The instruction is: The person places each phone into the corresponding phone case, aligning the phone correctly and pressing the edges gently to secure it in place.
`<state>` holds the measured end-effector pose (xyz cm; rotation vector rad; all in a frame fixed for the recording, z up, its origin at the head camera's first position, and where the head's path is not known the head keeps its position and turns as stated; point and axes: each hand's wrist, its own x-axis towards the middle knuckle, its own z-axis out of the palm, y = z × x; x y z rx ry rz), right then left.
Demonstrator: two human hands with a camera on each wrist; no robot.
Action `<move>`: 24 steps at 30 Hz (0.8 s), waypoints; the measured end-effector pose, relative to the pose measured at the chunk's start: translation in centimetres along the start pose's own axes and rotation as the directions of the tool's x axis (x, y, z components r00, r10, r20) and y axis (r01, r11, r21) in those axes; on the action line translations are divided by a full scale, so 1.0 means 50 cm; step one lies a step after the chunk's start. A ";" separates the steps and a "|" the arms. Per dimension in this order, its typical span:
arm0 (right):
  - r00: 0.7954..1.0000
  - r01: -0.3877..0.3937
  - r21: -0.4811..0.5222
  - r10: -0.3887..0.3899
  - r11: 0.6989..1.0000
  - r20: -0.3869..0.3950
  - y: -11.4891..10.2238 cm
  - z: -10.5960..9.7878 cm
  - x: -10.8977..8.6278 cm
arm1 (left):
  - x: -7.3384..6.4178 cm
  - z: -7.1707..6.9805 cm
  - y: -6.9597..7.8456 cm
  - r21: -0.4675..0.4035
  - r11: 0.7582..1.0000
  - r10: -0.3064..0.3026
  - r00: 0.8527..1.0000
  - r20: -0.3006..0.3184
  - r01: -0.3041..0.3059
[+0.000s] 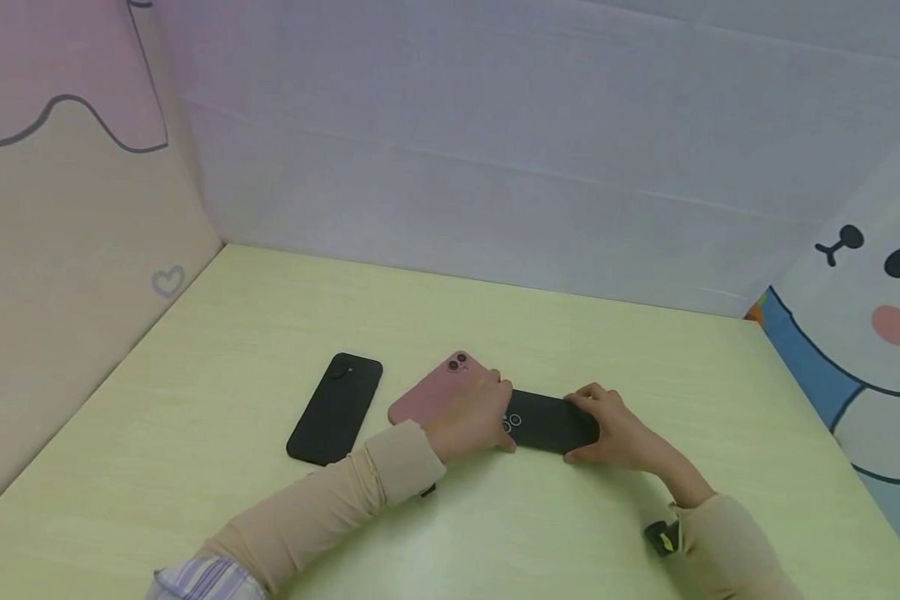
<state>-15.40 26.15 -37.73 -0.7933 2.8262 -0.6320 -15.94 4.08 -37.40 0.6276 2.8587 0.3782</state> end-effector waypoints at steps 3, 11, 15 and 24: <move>1.000 -0.009 0.000 0.009 1.000 0.017 -0.003 -0.001 -0.002 | -0.004 0.000 0.002 -0.024 1.000 0.006 1.000 0.003 -0.006; 0.998 -0.010 0.009 0.010 1.000 0.057 -0.009 -0.004 -0.005 | -0.005 0.005 0.002 -0.033 0.999 0.031 1.000 -0.001 -0.031; 0.998 -0.014 0.003 0.014 1.000 0.060 -0.009 -0.004 -0.005 | -0.007 0.007 0.001 -0.038 0.998 0.051 0.999 -0.013 -0.051; 0.998 -0.033 -0.007 0.033 0.999 0.056 -0.009 -0.001 -0.004 | -0.012 0.005 0.004 -0.015 0.999 0.040 0.999 0.007 -0.040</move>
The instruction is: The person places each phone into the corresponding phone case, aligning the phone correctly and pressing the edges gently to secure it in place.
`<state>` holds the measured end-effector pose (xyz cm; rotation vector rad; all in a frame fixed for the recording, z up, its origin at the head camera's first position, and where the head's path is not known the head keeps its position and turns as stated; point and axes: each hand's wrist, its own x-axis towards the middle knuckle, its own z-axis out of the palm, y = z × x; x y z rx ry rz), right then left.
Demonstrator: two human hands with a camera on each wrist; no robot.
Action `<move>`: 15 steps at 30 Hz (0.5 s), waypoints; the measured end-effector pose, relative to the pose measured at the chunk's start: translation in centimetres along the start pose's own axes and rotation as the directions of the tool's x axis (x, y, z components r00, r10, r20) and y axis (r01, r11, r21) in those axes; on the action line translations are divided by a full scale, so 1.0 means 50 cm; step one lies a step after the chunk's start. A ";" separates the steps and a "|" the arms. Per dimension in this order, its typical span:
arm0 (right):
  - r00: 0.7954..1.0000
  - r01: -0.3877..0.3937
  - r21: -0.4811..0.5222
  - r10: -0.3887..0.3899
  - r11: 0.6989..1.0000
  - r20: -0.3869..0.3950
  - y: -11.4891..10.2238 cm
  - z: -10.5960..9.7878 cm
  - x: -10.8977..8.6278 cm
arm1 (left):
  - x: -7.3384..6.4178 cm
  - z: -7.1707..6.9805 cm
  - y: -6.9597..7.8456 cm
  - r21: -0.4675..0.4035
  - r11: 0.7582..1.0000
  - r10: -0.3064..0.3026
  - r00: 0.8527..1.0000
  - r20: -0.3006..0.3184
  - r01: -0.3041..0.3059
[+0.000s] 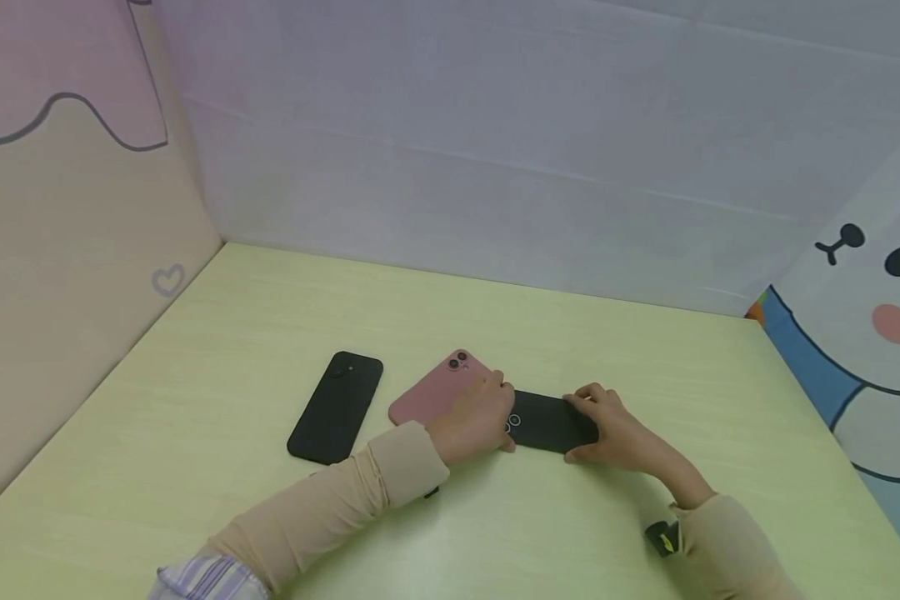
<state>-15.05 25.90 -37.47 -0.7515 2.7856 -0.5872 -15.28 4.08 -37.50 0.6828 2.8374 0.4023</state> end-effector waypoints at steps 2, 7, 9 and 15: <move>1.000 -0.007 0.009 0.007 1.000 -0.005 0.001 0.000 0.000 | 0.000 -0.003 0.000 -0.016 1.000 -0.007 1.000 0.003 0.007; 0.998 0.010 0.041 -0.007 0.999 -0.063 0.008 0.000 -0.002 | -0.006 -0.017 -0.008 0.073 0.997 -0.005 1.000 -0.017 0.006; 0.993 0.024 0.055 -0.018 0.998 -0.115 0.009 -0.002 -0.003 | -0.011 -0.027 -0.021 0.116 0.993 0.005 0.999 -0.035 -0.001; 0.945 0.055 0.064 -0.031 0.996 -0.326 0.012 -0.019 0.000 | -0.025 -0.061 -0.065 0.024 0.995 0.099 0.988 -0.115 -0.097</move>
